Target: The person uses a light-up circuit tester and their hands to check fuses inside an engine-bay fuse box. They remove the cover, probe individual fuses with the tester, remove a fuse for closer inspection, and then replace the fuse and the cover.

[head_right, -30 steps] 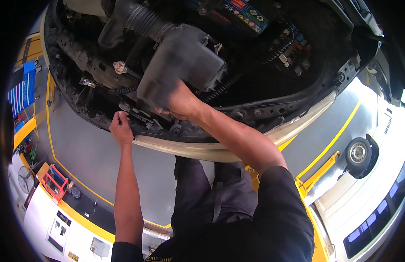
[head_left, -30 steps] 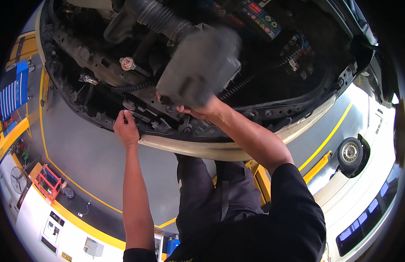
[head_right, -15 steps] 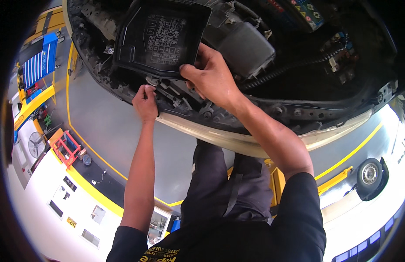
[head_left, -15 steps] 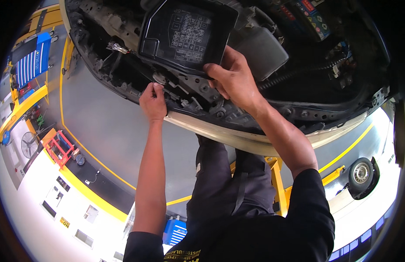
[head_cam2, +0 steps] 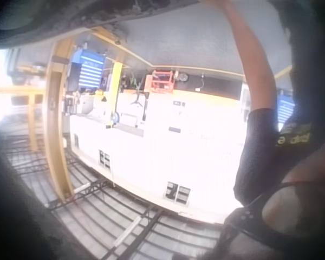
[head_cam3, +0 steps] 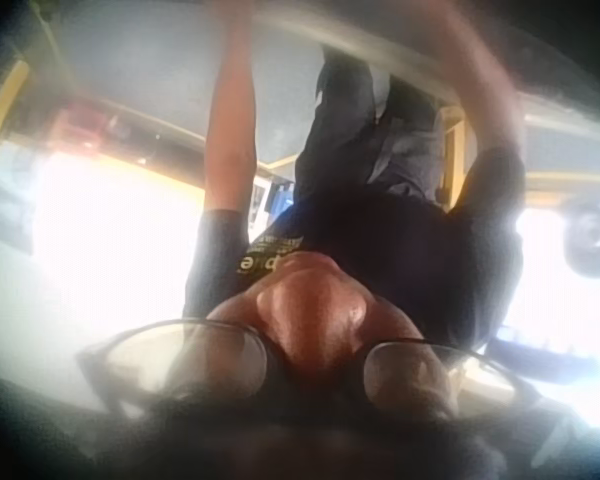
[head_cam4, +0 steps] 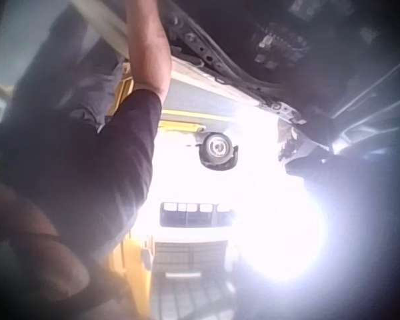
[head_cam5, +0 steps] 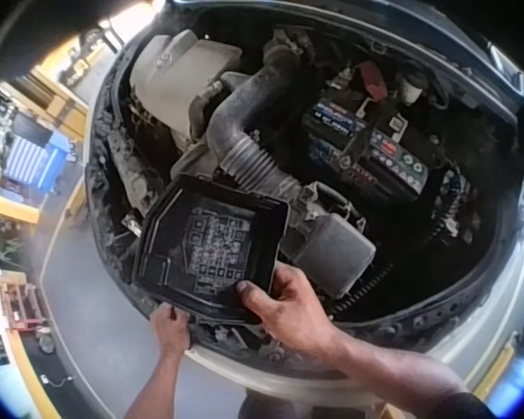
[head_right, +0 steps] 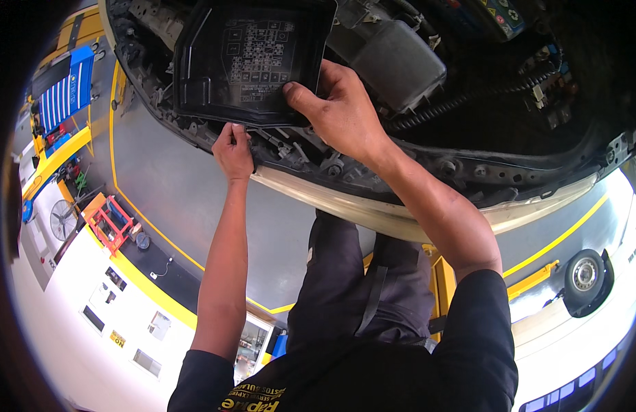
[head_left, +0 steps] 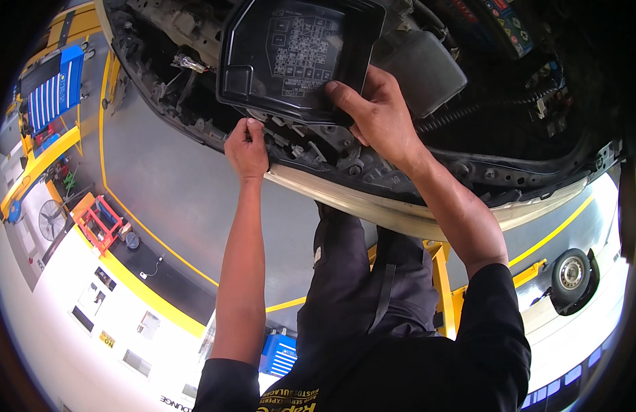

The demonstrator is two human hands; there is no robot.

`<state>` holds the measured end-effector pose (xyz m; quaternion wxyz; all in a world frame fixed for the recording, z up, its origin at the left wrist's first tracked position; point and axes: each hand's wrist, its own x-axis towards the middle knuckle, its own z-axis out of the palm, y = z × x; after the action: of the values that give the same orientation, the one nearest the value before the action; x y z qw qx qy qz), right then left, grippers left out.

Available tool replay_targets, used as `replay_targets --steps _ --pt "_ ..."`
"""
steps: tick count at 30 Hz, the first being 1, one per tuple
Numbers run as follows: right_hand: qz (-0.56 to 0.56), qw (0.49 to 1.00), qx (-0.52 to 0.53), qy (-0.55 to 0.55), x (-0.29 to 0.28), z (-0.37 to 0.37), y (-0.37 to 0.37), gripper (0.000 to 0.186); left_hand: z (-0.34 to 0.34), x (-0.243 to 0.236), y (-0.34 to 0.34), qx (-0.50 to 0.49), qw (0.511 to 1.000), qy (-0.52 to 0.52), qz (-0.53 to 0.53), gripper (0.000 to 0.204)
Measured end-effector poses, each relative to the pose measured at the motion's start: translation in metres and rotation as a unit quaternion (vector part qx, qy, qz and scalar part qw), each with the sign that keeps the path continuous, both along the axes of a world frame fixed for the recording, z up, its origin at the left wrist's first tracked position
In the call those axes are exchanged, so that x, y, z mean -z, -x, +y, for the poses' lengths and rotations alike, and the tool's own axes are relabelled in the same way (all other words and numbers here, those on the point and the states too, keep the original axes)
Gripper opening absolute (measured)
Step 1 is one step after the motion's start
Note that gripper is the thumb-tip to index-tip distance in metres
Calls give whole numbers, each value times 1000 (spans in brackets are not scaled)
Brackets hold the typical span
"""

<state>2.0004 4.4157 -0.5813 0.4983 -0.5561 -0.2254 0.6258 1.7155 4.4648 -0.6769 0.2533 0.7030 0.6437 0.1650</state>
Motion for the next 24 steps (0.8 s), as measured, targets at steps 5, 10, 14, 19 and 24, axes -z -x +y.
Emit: replay_targets --steps 5,10,14,19,24 --pt "2 1000 -5 7 2 1 1 22 -1 0 -1 -17 1000 10 -9 32" --pt "2 1000 -5 -9 3 0 3 22 -1 0 -1 -12 1000 7 -8 32" --pt "1 1000 -10 0 2 -1 2 22 -1 3 0 -9 1000 1 -9 31" --pt "-11 1000 -10 -19 5 -2 2 22 -1 6 4 -13 1000 6 -4 30" --pt "-21 999 -9 -22 4 -1 3 23 -1 3 1 -10 1000 -4 0 29"
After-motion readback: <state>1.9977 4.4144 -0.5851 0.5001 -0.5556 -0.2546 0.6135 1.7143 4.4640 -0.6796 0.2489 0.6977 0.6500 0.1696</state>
